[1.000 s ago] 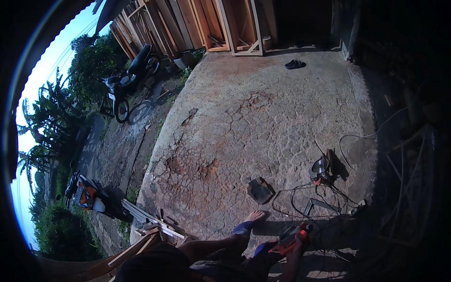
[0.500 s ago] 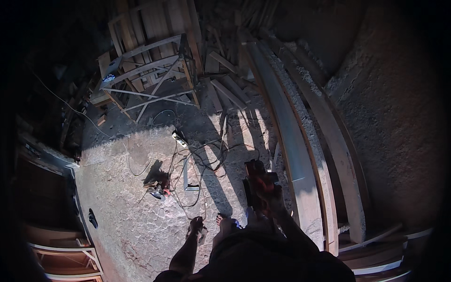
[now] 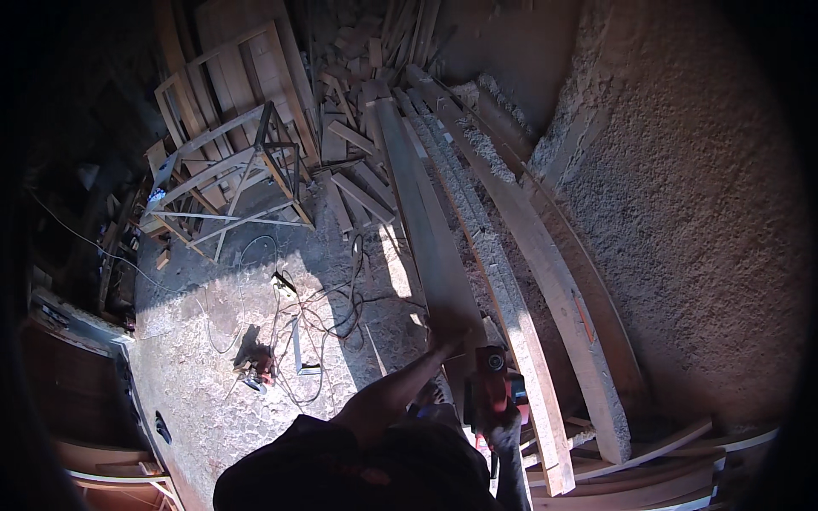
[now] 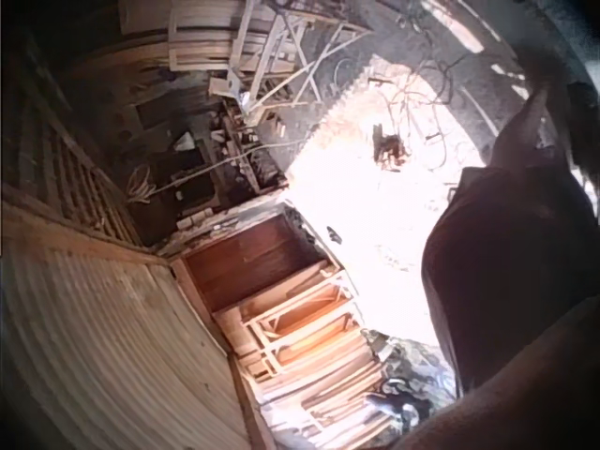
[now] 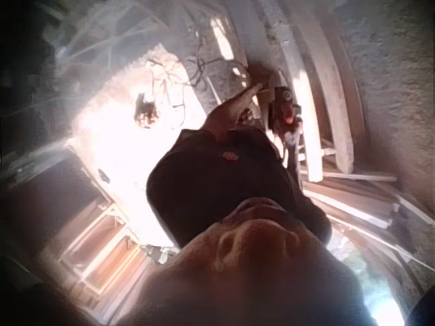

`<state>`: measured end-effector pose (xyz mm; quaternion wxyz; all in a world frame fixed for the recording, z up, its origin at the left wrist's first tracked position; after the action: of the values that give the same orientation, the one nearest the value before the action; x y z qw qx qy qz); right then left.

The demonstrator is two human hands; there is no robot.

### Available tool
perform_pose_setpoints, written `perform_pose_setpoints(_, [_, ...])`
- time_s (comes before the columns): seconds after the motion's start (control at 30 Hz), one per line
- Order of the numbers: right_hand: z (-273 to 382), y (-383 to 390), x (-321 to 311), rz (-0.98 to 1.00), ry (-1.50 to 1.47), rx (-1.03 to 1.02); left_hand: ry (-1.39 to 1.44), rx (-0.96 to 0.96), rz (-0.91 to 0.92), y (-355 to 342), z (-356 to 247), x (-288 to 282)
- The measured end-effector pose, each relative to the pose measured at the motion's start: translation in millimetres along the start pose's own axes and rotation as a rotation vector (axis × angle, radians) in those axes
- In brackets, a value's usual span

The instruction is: The person uses a circular saw to cut a long wooden plank into smaller pieces, then uses a sander to smooth the edges of the cut pieces. The person also measures and marks the wood with a pencil and ruler before cutting.

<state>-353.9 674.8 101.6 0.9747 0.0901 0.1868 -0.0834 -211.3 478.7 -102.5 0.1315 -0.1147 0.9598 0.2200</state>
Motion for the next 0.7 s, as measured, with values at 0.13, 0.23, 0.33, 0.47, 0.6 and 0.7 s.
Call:
perform_pose_setpoints(0.13, [-44,-5,-16,-0.01,0.211,-0.108,-0.028,0.089,0.078,3,-8,4])
perform_pose_setpoints(0.23, [-75,-7,-20,-0.006,0.224,-0.086,0.084,0.158,0.195,12,-32,-22])
perform_pose_setpoints(0.33, [-61,-18,-15,-0.044,0.551,-0.572,0.379,0.081,0.202,19,-70,-84])
perform_pose_setpoints(0.47, [-75,-24,-23,-0.098,0.832,-0.897,1.322,0.031,0.481,63,-237,-139])
perform_pose_setpoints(0.6, [-108,-23,-19,0.071,0.52,-0.43,1.74,0.407,0.63,48,-351,-184])
perform_pose_setpoints(0.7, [-100,-22,-14,0.115,0.353,-0.232,1.774,0.47,0.565,50,-392,-202])
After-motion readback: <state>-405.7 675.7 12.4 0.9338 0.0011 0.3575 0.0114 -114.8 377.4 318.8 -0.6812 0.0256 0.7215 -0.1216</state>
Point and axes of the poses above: each hand's wrist, its own y-axis away from the middle knuckle, its own x-axis out of the palm, z = x × y, the point moved 2 cm from there along -y, towards the middle knuckle, and after that the axes turned 14 degrees about y, right-handed, at the moved point
